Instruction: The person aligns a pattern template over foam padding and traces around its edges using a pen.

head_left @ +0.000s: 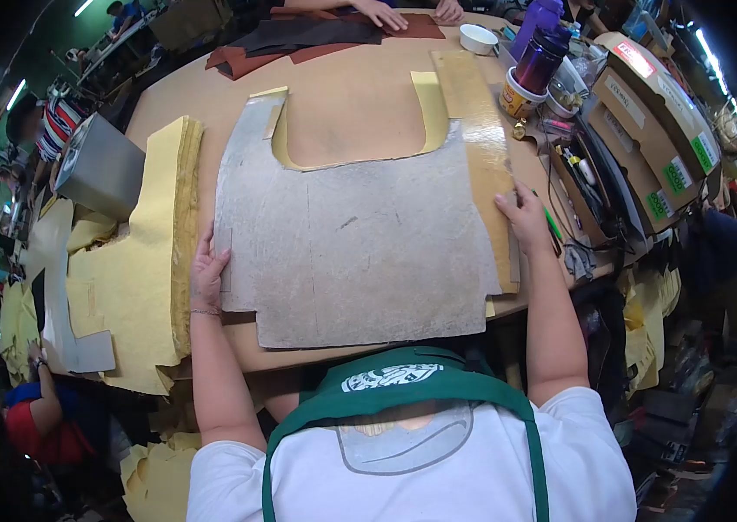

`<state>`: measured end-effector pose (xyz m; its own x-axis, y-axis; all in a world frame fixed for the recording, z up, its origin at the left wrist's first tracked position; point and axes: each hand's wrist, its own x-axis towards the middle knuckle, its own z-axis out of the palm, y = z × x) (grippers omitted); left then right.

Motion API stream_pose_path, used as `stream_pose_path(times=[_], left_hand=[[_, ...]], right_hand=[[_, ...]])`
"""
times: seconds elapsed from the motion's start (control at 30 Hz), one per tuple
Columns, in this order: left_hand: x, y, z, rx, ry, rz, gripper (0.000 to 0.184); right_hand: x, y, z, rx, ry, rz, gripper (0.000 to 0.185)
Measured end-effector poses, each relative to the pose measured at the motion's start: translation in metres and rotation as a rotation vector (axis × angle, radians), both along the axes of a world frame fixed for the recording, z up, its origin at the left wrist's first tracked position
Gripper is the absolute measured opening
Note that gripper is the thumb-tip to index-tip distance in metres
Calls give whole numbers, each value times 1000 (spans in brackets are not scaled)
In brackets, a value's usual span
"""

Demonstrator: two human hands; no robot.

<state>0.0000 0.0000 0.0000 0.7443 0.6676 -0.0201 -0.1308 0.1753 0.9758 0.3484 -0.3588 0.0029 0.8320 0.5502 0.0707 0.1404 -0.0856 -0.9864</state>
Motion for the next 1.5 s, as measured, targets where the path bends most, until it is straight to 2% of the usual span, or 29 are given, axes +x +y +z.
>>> stream_pose_path(times=[0.07, 0.1, 0.2, 0.37, 0.47, 0.57, 0.67, 0.77, 1.0, 1.17, 1.3, 1.4, 1.5], left_hand=[[-11, 14, 0, 24, 78, 43, 59], [28, -16, -35, -46, 33, 60, 59], [19, 5, -22, 37, 190, 98, 56], [26, 4, -13, 259, 489, 126, 46], [24, 12, -36, 723, 655, 263, 47], [15, 12, -50, 1155, 822, 546, 47], [28, -16, 3, 710, 1055, 198, 44], [26, -11, -24, 799, 936, 319, 40], [43, -4, -25, 628, 916, 304, 48], [40, -8, -10, 566, 902, 281, 56], [33, -2, -13, 791, 1089, 308, 59], [48, -11, -5, 761, 1092, 310, 52], [45, 7, -13, 315, 1026, 179, 43]], right_hand=[[-4, 18, -15, -92, -26, -43, 37], [32, -8, 4, -266, -199, -68, 37], [17, 16, -26, -620, -392, -163, 41], [15, 24, -28, -718, -449, -290, 45], [11, 24, -22, -756, -507, -351, 46], [5, 19, -15, -831, -519, -389, 42], [8, 14, -19, -823, -429, -336, 37], [10, 14, -18, -754, -337, -304, 33], [41, 30, -16, -801, -283, -322, 31], [49, 23, -16, -857, -293, -273, 38], [26, 20, -6, -933, -286, -310, 42], [34, 23, -12, -954, -118, -246, 41], [33, 22, -9, -808, -141, -276, 36]])
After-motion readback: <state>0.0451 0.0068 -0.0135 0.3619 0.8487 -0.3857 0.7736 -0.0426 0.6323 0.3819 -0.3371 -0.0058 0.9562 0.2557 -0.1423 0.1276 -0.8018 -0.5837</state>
